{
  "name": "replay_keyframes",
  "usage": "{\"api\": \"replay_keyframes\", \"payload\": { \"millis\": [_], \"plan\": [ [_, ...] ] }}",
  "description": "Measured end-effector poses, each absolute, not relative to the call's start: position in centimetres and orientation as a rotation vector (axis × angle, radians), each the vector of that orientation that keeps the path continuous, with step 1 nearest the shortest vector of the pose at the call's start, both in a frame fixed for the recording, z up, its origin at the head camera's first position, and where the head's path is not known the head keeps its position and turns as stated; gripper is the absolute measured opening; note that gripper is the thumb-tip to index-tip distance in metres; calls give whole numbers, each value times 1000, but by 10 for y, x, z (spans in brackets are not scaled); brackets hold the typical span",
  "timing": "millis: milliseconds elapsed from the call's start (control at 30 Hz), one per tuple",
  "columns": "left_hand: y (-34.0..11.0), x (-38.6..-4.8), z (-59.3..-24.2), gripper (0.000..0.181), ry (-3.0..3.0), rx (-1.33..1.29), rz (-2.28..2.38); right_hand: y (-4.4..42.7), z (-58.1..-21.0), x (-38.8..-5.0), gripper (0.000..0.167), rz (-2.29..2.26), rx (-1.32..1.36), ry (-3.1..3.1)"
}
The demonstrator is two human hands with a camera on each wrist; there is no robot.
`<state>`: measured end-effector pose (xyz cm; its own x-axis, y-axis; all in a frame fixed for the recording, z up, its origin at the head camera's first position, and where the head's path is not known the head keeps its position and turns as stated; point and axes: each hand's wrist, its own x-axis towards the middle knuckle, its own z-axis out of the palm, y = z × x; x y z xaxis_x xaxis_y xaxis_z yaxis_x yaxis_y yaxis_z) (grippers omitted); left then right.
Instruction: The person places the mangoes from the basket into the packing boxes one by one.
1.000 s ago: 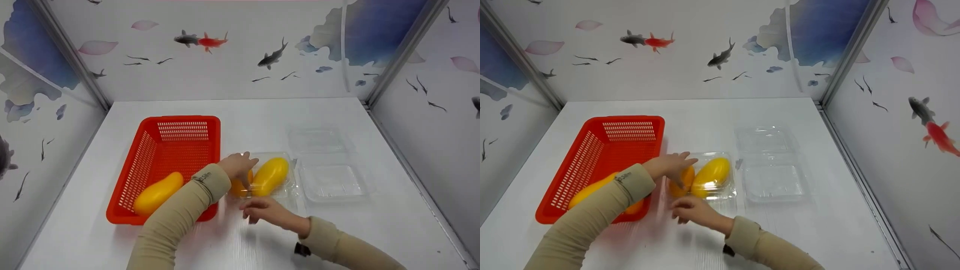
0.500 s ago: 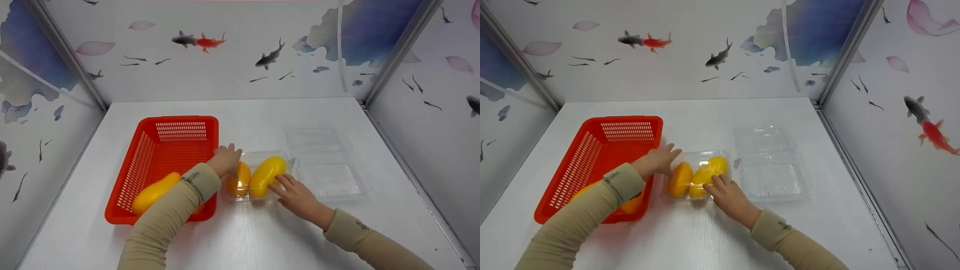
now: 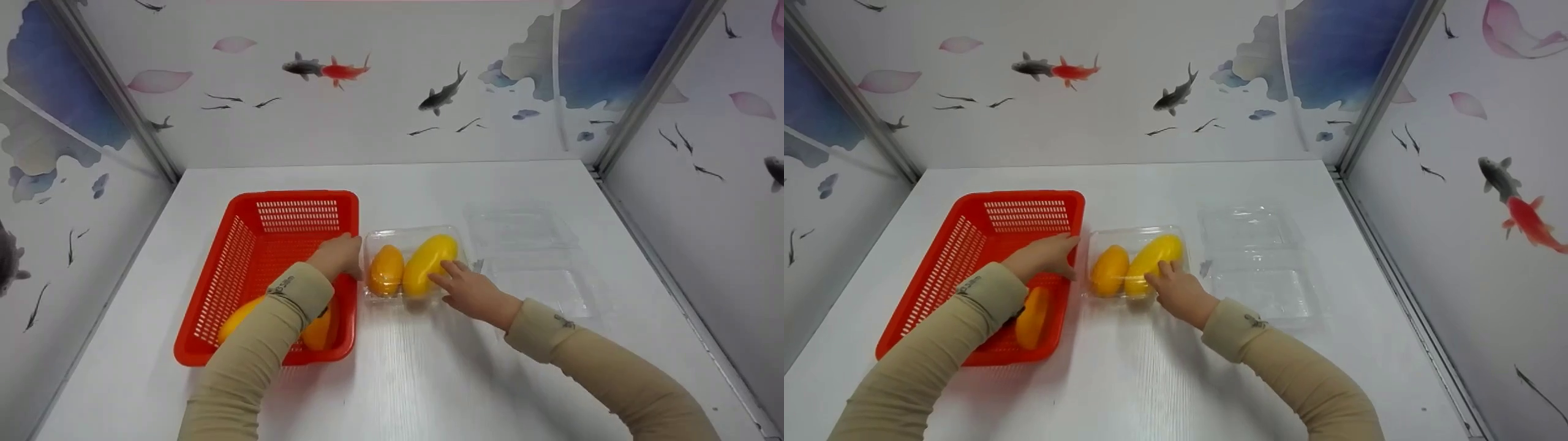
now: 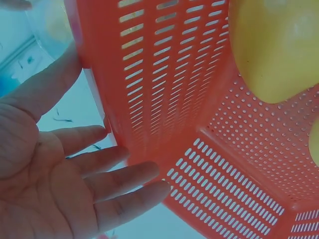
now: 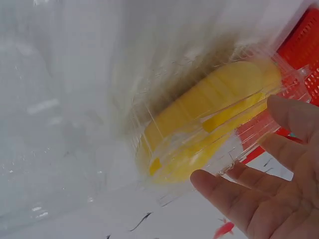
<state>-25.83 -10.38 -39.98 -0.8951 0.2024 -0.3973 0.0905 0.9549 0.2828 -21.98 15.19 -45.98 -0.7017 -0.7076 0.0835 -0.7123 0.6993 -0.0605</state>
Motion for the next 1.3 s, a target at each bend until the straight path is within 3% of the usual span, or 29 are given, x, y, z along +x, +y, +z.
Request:
{"api": "replay_keyframes", "payload": {
  "millis": [233,433,733,933,1100,1300],
  "plan": [
    [-106,-258,-396,65,2611,169,371,129,-446,-272,51,233,944,-3278],
    [-104,-255,-397,52,2637,180,341,119,-460,-312,56,370,809,-3307],
    [-99,-255,-402,46,2685,252,198,109,-494,-330,58,540,663,-3115],
    [-99,-256,-399,50,2686,266,161,112,-489,-335,56,560,712,-3092],
    [-102,-257,-398,50,2690,245,179,146,-473,-349,52,721,620,-2988],
    [-105,-256,-397,36,2664,184,287,240,-460,-354,47,740,344,-2979]
  ]
}}
